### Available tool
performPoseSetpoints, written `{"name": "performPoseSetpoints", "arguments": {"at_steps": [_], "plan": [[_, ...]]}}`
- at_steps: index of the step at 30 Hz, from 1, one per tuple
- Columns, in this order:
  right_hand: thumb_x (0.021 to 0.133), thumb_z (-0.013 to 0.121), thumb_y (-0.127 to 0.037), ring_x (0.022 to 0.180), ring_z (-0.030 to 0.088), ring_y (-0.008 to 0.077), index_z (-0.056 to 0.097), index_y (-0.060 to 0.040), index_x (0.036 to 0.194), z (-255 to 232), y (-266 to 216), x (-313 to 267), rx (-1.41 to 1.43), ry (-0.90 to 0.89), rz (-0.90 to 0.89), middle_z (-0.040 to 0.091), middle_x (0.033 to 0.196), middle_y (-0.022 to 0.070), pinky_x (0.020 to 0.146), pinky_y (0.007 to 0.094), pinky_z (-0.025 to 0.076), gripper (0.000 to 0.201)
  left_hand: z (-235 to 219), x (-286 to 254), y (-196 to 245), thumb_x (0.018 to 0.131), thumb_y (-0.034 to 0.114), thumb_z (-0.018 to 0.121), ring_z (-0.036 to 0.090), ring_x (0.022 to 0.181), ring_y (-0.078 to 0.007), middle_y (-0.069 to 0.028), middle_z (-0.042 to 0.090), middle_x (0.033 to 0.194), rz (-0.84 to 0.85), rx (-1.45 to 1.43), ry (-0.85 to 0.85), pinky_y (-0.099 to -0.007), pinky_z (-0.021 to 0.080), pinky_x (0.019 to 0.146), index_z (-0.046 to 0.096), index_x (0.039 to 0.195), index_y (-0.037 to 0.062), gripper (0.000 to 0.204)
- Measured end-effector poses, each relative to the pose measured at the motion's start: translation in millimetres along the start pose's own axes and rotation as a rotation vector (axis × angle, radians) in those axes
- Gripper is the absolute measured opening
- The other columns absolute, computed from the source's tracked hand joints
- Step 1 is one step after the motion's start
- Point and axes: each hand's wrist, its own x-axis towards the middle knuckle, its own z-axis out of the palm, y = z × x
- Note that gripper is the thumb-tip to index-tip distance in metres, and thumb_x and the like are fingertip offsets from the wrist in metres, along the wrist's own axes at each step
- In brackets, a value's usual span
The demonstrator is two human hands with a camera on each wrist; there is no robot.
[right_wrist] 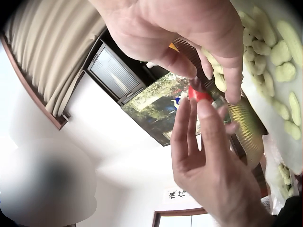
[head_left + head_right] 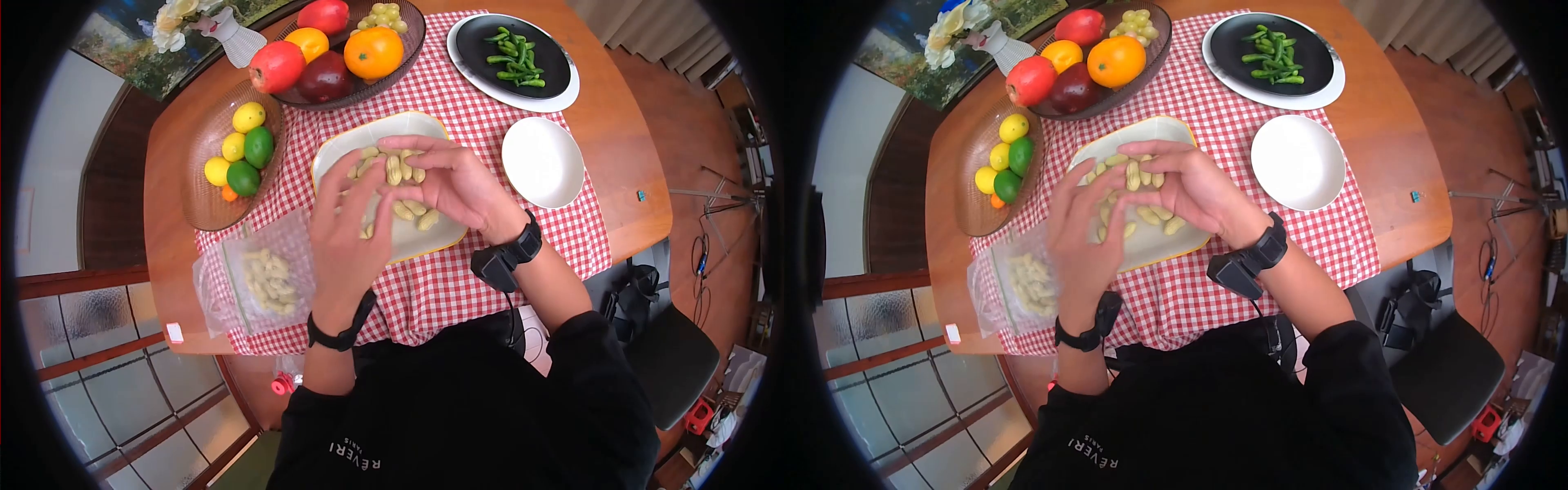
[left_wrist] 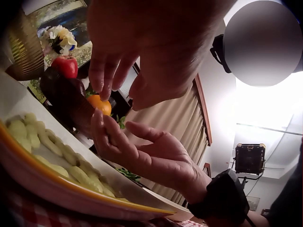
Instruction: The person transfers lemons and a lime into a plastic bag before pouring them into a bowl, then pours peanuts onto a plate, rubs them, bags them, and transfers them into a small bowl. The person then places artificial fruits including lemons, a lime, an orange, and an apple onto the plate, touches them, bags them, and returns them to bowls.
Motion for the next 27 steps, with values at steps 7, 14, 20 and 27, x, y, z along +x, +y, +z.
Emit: {"name": "performPoseSetpoints", "arguments": {"at_steps": [7,14,20,27], "plan": [[0.103,0.061,0.006,0.117,0.071,0.0231,0.064,0.0017,0.138,7.8,-2.8,0.0,-0.683,0.177,-0.2,0.067,0.131,0.0172,0.101,0.0343,0.064,0.035,-58.0,-59.1,-20.0,0.084,0.002,0.083,0.067,0.088,-0.0324,-0.014,0.065,0.099,-0.122,0.293,-0.039,-0.0412,0.054,0.073,0.071,0.11,0.0014,0.029],[0.102,0.062,0.006,0.109,0.073,0.0182,0.066,0.0033,0.133,3.8,17.0,4.3,-0.935,0.033,-0.198,0.071,0.125,0.0126,0.096,0.03,0.063,0.032,-73.1,-104.4,-40.3,0.085,-0.001,0.078,0.062,0.074,-0.0246,-0.0109,0.063,0.087,-0.385,0.402,-0.044,-0.0371,0.05,0.069,0.057,0.095,0.0024,0.023],[0.1,0.064,0.007,0.107,0.074,0.0203,0.066,0.0038,0.132,39.2,51.4,18.5,-0.844,-0.182,0.006,0.071,0.125,0.013,0.096,0.0332,0.064,0.033,-91.1,-98.4,-39.6,0.086,-0.008,0.071,0.06,0.073,-0.0251,-0.0104,0.061,0.085,-0.402,0.192,0.148,-0.0377,0.05,0.066,0.059,0.094,0.002,0.017],[0.098,0.061,0.001,0.101,0.067,0.0208,0.056,0.0065,0.127,90.3,139.2,50.7,-0.711,-0.028,0.243,0.061,0.115,0.0127,0.086,0.0331,0.058,0.03,-98.6,-102.4,-35.5,0.093,-0.004,0.071,0.05,0.07,-0.014,-0.0052,0.058,0.079,-0.295,0.172,0.257,-0.0295,0.043,0.065,0.06,0.096,0.0009,0.012]]}}
